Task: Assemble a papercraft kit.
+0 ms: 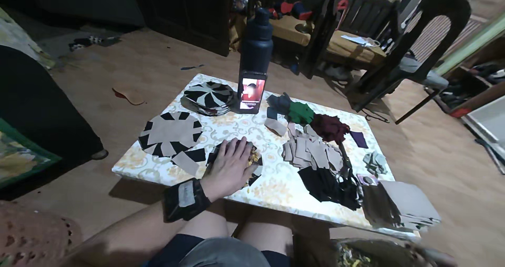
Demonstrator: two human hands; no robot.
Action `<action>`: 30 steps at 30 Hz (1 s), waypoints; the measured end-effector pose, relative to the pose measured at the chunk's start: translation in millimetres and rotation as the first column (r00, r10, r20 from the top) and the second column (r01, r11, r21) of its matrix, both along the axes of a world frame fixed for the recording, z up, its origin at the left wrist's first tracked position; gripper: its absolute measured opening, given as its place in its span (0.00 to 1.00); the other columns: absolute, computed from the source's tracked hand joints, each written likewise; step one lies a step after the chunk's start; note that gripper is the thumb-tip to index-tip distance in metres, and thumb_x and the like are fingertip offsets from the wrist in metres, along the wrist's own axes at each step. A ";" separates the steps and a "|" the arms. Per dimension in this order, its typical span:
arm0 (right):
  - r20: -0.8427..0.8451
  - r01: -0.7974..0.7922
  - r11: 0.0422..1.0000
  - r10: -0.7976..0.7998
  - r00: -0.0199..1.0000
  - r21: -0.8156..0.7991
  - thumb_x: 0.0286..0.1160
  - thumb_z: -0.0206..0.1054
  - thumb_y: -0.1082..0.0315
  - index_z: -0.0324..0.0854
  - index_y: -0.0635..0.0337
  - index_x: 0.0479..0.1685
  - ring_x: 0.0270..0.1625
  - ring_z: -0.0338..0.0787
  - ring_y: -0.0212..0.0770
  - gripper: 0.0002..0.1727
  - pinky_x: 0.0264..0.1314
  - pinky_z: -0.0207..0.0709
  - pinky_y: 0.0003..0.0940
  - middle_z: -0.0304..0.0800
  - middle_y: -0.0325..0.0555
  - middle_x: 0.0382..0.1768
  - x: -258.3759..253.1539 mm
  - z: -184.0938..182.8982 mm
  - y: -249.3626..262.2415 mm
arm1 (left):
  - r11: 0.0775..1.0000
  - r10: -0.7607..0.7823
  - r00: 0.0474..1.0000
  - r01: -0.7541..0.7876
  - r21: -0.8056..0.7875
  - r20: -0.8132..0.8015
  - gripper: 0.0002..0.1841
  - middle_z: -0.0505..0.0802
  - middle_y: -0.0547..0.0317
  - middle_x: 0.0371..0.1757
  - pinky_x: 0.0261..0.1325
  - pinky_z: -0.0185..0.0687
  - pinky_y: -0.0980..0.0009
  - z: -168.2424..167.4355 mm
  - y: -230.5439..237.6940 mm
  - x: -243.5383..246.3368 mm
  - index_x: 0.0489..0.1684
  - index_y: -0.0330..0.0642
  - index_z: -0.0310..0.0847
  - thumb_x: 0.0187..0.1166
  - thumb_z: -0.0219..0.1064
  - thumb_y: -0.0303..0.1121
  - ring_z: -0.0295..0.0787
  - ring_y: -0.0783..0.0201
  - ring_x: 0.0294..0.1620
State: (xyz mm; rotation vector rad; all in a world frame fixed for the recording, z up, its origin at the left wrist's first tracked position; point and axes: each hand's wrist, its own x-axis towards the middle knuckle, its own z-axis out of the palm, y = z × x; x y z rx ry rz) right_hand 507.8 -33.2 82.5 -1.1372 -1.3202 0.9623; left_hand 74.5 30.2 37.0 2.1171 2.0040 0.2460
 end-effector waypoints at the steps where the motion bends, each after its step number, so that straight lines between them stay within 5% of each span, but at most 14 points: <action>1: 0.035 -0.111 0.993 0.110 0.993 0.044 0.77 0.66 0.76 0.87 0.41 0.49 0.43 0.93 0.27 0.14 0.49 0.89 0.27 0.95 0.25 0.46 -3.2 -3.2 13.2 | 1.000 0.024 1.000 -0.024 -0.018 -0.016 0.42 0.52 0.38 0.95 0.90 0.26 0.30 -5.4 -0.9 1.9 0.93 0.35 0.51 0.90 0.39 0.61 0.38 0.35 0.95; 4: 0.158 -0.333 0.933 0.311 0.937 0.135 0.76 0.70 0.68 0.89 0.39 0.51 0.41 0.93 0.29 0.11 0.44 0.90 0.27 0.94 0.28 0.50 -41.8 2.2 51.6 | 1.000 -0.008 1.000 0.008 -0.010 -0.014 0.41 0.54 0.37 0.94 0.90 0.31 0.33 -15.7 0.0 -1.1 0.93 0.35 0.52 0.90 0.42 0.60 0.40 0.34 0.95; 7: 0.170 -0.468 0.872 0.444 0.879 0.140 0.75 0.70 0.69 0.90 0.50 0.49 0.38 0.93 0.32 0.08 0.42 0.91 0.30 0.95 0.35 0.46 -94.3 6.0 78.1 | 0.966 -0.257 0.966 0.256 0.045 0.035 0.38 0.61 0.40 0.92 0.91 0.39 0.35 -17.9 5.9 -22.0 0.89 0.35 0.61 0.89 0.49 0.57 0.47 0.37 0.94; 10: 0.192 -0.627 0.773 0.604 0.774 0.099 0.77 0.68 0.73 0.87 0.59 0.47 0.40 0.94 0.32 0.06 0.45 0.92 0.31 0.94 0.37 0.44 -147.6 3.1 94.9 | 0.884 -0.456 0.882 0.432 0.181 0.122 0.38 0.61 0.51 0.94 0.92 0.35 0.37 -12.6 8.2 -46.1 0.91 0.40 0.59 0.87 0.51 0.58 0.47 0.48 0.95; 16: 0.282 -0.807 0.589 0.783 0.555 -0.048 0.78 0.66 0.75 0.85 0.69 0.47 0.41 0.92 0.28 0.07 0.49 0.89 0.26 0.93 0.43 0.42 -234.2 -23.8 109.4 | 0.794 -0.343 0.900 0.125 0.595 0.268 0.35 0.66 0.54 0.92 0.93 0.34 0.39 -20.9 -8.8 -59.1 0.87 0.37 0.65 0.91 0.38 0.55 0.46 0.52 0.96; 19: 0.516 -0.825 0.561 0.727 0.453 -0.067 0.76 0.66 0.75 0.87 0.70 0.46 0.42 0.90 0.31 0.08 0.52 0.84 0.24 0.90 0.50 0.42 -259.2 -37.9 116.3 | 0.791 -0.282 0.917 0.057 0.609 0.281 0.27 0.70 0.53 0.89 0.91 0.34 0.32 -32.3 -16.0 -56.9 0.76 0.47 0.80 0.90 0.47 0.51 0.49 0.46 0.95; 21: 0.653 -0.820 0.570 0.641 0.404 -0.053 0.75 0.67 0.74 0.89 0.66 0.46 0.48 0.91 0.40 0.08 0.56 0.85 0.33 0.90 0.53 0.46 -266.3 -40.2 120.2 | 0.798 -0.258 0.923 0.038 0.602 0.285 0.21 0.71 0.51 0.89 0.91 0.35 0.31 -39.4 -17.4 -56.6 0.71 0.53 0.86 0.88 0.55 0.47 0.49 0.44 0.95; 24: 0.698 -0.780 0.623 0.537 0.474 0.051 0.76 0.68 0.73 0.90 0.61 0.48 0.54 0.91 0.42 0.08 0.57 0.86 0.37 0.90 0.50 0.53 -258.8 -34.5 127.0 | 0.792 -0.240 0.929 0.020 0.611 0.280 0.17 0.73 0.52 0.87 0.91 0.37 0.32 -41.2 -18.3 -55.3 0.64 0.56 0.90 0.84 0.63 0.45 0.50 0.44 0.94; 27: 0.654 -0.686 0.695 0.419 0.629 0.214 0.76 0.67 0.75 0.89 0.63 0.45 0.48 0.91 0.36 0.06 0.51 0.87 0.30 0.91 0.48 0.50 -245.1 -27.5 131.5 | 0.757 -0.286 0.923 0.053 0.651 0.257 0.14 0.78 0.53 0.83 0.90 0.40 0.31 -41.3 -19.6 -53.8 0.53 0.54 0.93 0.82 0.66 0.47 0.54 0.44 0.93; 30: 0.621 -0.662 0.707 0.407 0.669 0.250 0.77 0.66 0.75 0.88 0.65 0.43 0.44 0.91 0.35 0.06 0.49 0.86 0.28 0.91 0.49 0.44 -241.6 -32.3 124.8 | 0.766 -0.367 0.905 0.162 0.622 0.216 0.14 0.78 0.56 0.83 0.90 0.34 0.28 -42.3 -22.0 -55.6 0.49 0.59 0.95 0.82 0.64 0.51 0.52 0.45 0.93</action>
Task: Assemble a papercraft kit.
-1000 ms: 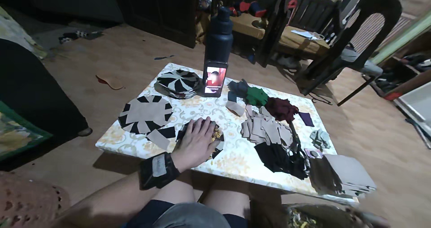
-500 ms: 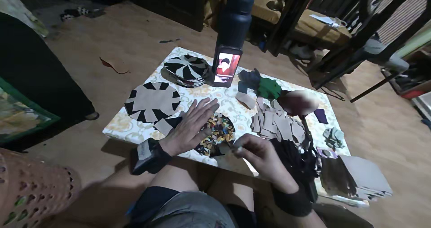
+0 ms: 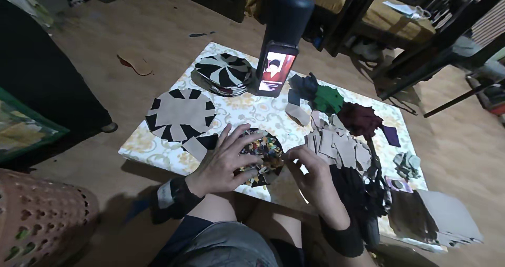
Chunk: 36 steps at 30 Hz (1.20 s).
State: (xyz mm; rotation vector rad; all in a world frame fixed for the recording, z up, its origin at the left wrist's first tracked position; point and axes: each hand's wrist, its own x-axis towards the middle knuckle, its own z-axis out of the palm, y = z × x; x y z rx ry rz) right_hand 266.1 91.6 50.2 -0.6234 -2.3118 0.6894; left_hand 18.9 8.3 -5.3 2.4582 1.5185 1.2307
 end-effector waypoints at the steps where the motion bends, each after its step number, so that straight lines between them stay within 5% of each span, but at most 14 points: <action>1: 0.019 -0.016 1.000 0.016 1.000 -0.011 0.78 0.66 0.74 0.89 0.64 0.44 0.45 0.91 0.35 0.07 0.49 0.86 0.28 0.91 0.48 0.44 -1.6 -3.7 -4.5 | 0.999 -0.031 0.999 0.030 -0.029 -0.037 0.15 0.77 0.56 0.85 0.89 0.32 0.26 -0.5 -0.2 -0.7 0.51 0.60 0.94 0.82 0.63 0.51 0.50 0.45 0.94; 6: 0.244 -0.037 0.997 0.021 0.970 0.062 0.79 0.66 0.68 0.91 0.56 0.46 0.56 0.90 0.48 0.08 0.57 0.86 0.42 0.91 0.49 0.53 -10.3 -31.4 -22.1 | 0.984 -0.147 0.979 0.130 -0.124 -0.140 0.15 0.75 0.61 0.87 0.84 0.28 0.19 -0.1 -0.6 -1.3 0.47 0.68 0.95 0.84 0.59 0.52 0.49 0.47 0.95; 12: 0.142 0.056 0.995 -0.068 0.988 0.086 0.79 0.67 0.67 0.90 0.56 0.46 0.61 0.88 0.48 0.07 0.61 0.83 0.43 0.89 0.50 0.59 1.1 -25.1 -22.1 | 0.984 -0.167 0.984 0.163 -0.070 -0.056 0.16 0.77 0.59 0.85 0.86 0.26 0.22 1.5 -1.5 -3.3 0.46 0.65 0.95 0.84 0.59 0.53 0.51 0.50 0.94; 16: 0.156 0.133 0.984 -0.151 0.976 0.122 0.79 0.67 0.65 0.91 0.56 0.43 0.71 0.84 0.54 0.08 0.67 0.79 0.52 0.88 0.51 0.64 7.5 -28.2 -26.3 | 0.970 -0.231 0.973 0.231 -0.073 0.008 0.21 0.79 0.59 0.83 0.87 0.24 0.23 1.4 -2.2 -7.7 0.37 0.64 0.95 0.86 0.54 0.56 0.49 0.49 0.95; 22: 0.225 0.106 0.988 -0.130 0.966 0.116 0.80 0.67 0.57 0.91 0.52 0.49 0.85 0.69 0.64 0.12 0.82 0.62 0.69 0.82 0.52 0.76 1.3 -42.7 -34.6 | 0.964 -0.221 0.967 0.198 -0.175 -0.123 0.19 0.73 0.61 0.88 0.85 0.26 0.21 0.3 -1.3 -4.2 0.54 0.73 0.93 0.86 0.53 0.57 0.47 0.46 0.95; 25: 0.218 0.119 0.985 -0.144 0.965 0.125 0.81 0.66 0.54 0.91 0.49 0.54 0.87 0.67 0.64 0.14 0.83 0.57 0.74 0.80 0.50 0.79 4.4 -39.3 -32.1 | 0.967 -0.215 0.967 0.190 -0.172 -0.140 0.21 0.73 0.61 0.88 0.85 0.27 0.21 0.8 -1.6 -3.7 0.54 0.72 0.93 0.87 0.51 0.59 0.48 0.47 0.95; 28: 0.197 0.179 0.974 -0.204 0.959 0.137 0.83 0.65 0.56 0.91 0.52 0.55 0.86 0.68 0.65 0.15 0.84 0.57 0.72 0.80 0.52 0.77 16.2 -33.0 -22.0 | 0.972 -0.218 0.972 0.207 -0.112 -0.093 0.22 0.77 0.63 0.85 0.85 0.30 0.22 1.7 -0.9 -3.2 0.55 0.66 0.92 0.86 0.52 0.59 0.52 0.47 0.94; 32: 0.161 0.344 0.929 -0.363 0.918 0.138 0.81 0.65 0.67 0.90 0.59 0.55 0.71 0.85 0.55 0.12 0.71 0.80 0.49 0.85 0.57 0.69 28.4 -21.0 -1.4 | 0.974 -0.207 0.969 0.190 -0.126 -0.138 0.27 0.77 0.74 0.85 0.83 0.34 0.20 2.6 -1.6 -0.4 0.72 0.69 0.82 0.86 0.46 0.63 0.55 0.50 0.93; 36: 0.212 0.339 0.935 -0.354 0.911 0.106 0.80 0.64 0.70 0.88 0.63 0.55 0.60 0.91 0.51 0.12 0.62 0.86 0.41 0.87 0.60 0.63 24.5 -12.7 21.2 | 0.972 -0.206 0.958 0.177 -0.155 -0.197 0.24 0.80 0.76 0.82 0.83 0.35 0.20 -3.1 -0.6 0.3 0.68 0.70 0.86 0.86 0.48 0.61 0.58 0.49 0.92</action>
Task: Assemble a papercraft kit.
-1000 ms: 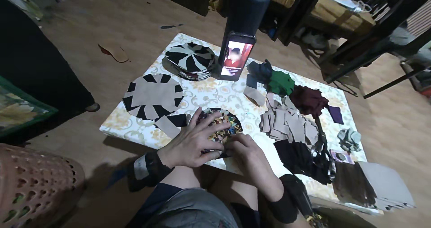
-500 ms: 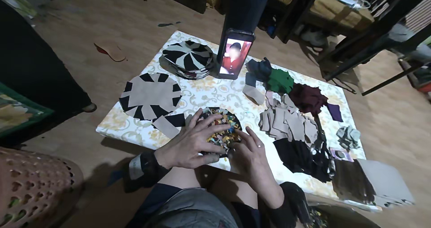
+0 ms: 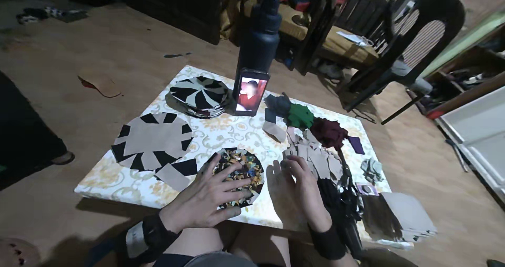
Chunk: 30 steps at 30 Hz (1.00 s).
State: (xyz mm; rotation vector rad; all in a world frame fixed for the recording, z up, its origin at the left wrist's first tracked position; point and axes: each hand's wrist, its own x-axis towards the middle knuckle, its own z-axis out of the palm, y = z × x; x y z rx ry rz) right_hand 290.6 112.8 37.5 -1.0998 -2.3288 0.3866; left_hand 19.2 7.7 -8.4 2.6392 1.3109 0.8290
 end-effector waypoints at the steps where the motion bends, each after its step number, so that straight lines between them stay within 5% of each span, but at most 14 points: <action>1: 0.017 -0.019 1.000 0.020 1.000 -0.018 0.80 0.64 0.70 0.88 0.64 0.55 0.59 0.91 0.51 0.12 0.61 0.86 0.41 0.88 0.59 0.62 -4.5 0.9 4.4 | 1.000 0.003 1.000 -0.003 -0.005 -0.011 0.24 0.80 0.77 0.82 0.83 0.36 0.20 -0.2 -0.6 0.0 0.68 0.70 0.86 0.87 0.48 0.61 0.59 0.49 0.92; 3: 0.064 -0.057 0.997 0.061 0.996 -0.053 0.80 0.63 0.71 0.87 0.65 0.56 0.56 0.92 0.52 0.12 0.59 0.86 0.44 0.87 0.60 0.61 -15.9 2.4 12.6 | 1.000 0.000 1.000 0.000 -0.006 -0.011 0.25 0.80 0.76 0.82 0.83 0.36 0.20 0.2 -0.9 -0.4 0.69 0.67 0.86 0.87 0.48 0.60 0.59 0.50 0.92; 9: 0.192 -0.115 0.990 0.129 0.973 -0.082 0.77 0.68 0.69 0.84 0.65 0.62 0.69 0.86 0.59 0.17 0.70 0.80 0.55 0.86 0.61 0.66 -44.9 -7.9 35.8 | 0.997 0.074 0.989 -0.074 -0.007 0.128 0.33 0.75 0.69 0.87 0.86 0.36 0.25 4.4 -2.1 -2.5 0.81 0.56 0.75 0.88 0.43 0.62 0.59 0.55 0.92; 11: 0.189 -0.124 0.992 0.127 0.974 -0.028 0.71 0.73 0.67 0.87 0.64 0.54 0.62 0.88 0.59 0.15 0.63 0.83 0.57 0.90 0.57 0.55 -48.3 -11.1 34.9 | 0.996 0.088 0.987 -0.088 -0.001 0.131 0.30 0.75 0.68 0.86 0.86 0.36 0.25 4.1 -1.2 -3.8 0.76 0.63 0.80 0.88 0.42 0.62 0.57 0.54 0.92; 16: 0.191 -0.147 0.988 0.136 0.972 0.047 0.76 0.69 0.71 0.88 0.65 0.46 0.49 0.91 0.57 0.08 0.53 0.86 0.53 0.90 0.57 0.42 -36.7 -11.5 23.2 | 0.999 0.026 0.999 -0.025 -0.023 0.044 0.23 0.75 0.65 0.86 0.85 0.34 0.23 2.5 -0.3 -4.3 0.60 0.76 0.90 0.89 0.46 0.60 0.54 0.48 0.93; 23: 0.175 -0.175 0.977 0.152 0.973 0.123 0.78 0.62 0.78 0.87 0.67 0.47 0.46 0.92 0.58 0.08 0.49 0.87 0.52 0.90 0.58 0.40 -17.7 -15.7 8.0 | 0.999 0.047 0.995 -0.049 0.020 0.087 0.26 0.77 0.62 0.85 0.87 0.36 0.25 2.4 -0.7 -3.7 0.67 0.69 0.87 0.88 0.46 0.62 0.58 0.50 0.92; 30: 0.124 -0.140 0.985 0.127 0.984 0.104 0.76 0.67 0.75 0.85 0.68 0.47 0.48 0.92 0.58 0.07 0.52 0.87 0.53 0.90 0.59 0.43 -21.4 -14.7 2.7 | 0.976 0.183 0.891 -0.216 0.035 0.415 0.35 0.88 0.62 0.73 0.92 0.43 0.39 -1.1 -3.7 -13.4 0.42 0.54 0.94 0.92 0.36 0.59 0.66 0.56 0.88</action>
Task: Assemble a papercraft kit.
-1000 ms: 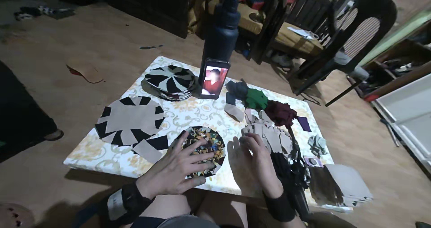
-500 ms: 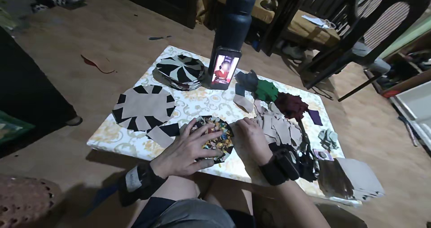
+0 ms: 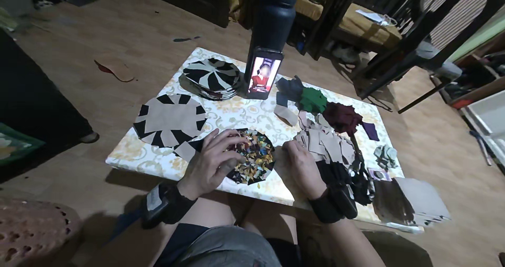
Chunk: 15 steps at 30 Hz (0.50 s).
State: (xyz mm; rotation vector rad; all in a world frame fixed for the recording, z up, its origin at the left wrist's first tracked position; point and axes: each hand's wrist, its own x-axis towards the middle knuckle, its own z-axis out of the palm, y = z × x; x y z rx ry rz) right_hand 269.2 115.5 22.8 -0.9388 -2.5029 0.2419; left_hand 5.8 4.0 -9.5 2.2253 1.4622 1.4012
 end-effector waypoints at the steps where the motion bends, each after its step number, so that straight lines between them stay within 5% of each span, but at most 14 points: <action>1: -0.018 0.003 1.000 -0.003 1.000 -0.024 0.77 0.66 0.73 0.84 0.68 0.47 0.48 0.92 0.56 0.07 0.53 0.86 0.52 0.89 0.58 0.44 -0.2 0.6 -1.1 | 0.999 0.025 0.999 -0.025 -0.025 0.025 0.35 0.87 0.62 0.73 0.92 0.44 0.41 0.0 -0.4 -0.9 0.40 0.53 0.94 0.92 0.35 0.58 0.65 0.56 0.88; 5: -0.316 -0.123 0.977 0.062 0.947 -0.177 0.76 0.67 0.74 0.80 0.70 0.53 0.44 0.92 0.42 0.11 0.51 0.88 0.39 0.91 0.52 0.42 -5.3 2.4 -11.9 | 0.996 0.018 1.000 -0.017 -0.088 0.017 0.35 0.86 0.66 0.76 0.93 0.37 0.38 -0.1 1.5 -0.6 0.40 0.57 0.95 0.92 0.36 0.59 0.60 0.57 0.91; 8: -0.478 -0.318 0.916 0.172 0.862 -0.243 0.75 0.69 0.76 0.75 0.73 0.61 0.47 0.94 0.38 0.18 0.55 0.89 0.35 0.92 0.52 0.46 -10.4 -1.2 -19.1 | 0.990 -0.032 0.990 0.014 -0.137 -0.135 0.33 0.80 0.66 0.83 0.89 0.30 0.29 1.3 3.3 2.1 0.53 0.68 0.94 0.91 0.36 0.63 0.54 0.53 0.93; 11: -0.437 -0.280 0.930 0.155 0.886 -0.238 0.76 0.68 0.75 0.83 0.71 0.54 0.46 0.93 0.36 0.11 0.52 0.89 0.31 0.92 0.51 0.45 -7.3 0.3 -25.3 | 0.986 -0.055 0.964 0.012 -0.165 -0.262 0.31 0.75 0.63 0.87 0.85 0.30 0.22 2.2 4.7 5.2 0.61 0.72 0.91 0.91 0.36 0.62 0.52 0.48 0.94; 15: -0.298 -0.154 0.950 0.069 0.952 -0.272 0.76 0.67 0.72 0.88 0.65 0.47 0.43 0.91 0.36 0.08 0.47 0.85 0.30 0.92 0.49 0.42 2.4 -0.3 -40.8 | 0.991 -0.049 0.975 0.021 -0.131 -0.217 0.30 0.76 0.65 0.86 0.86 0.30 0.24 1.5 4.0 4.9 0.61 0.72 0.92 0.91 0.37 0.62 0.52 0.49 0.94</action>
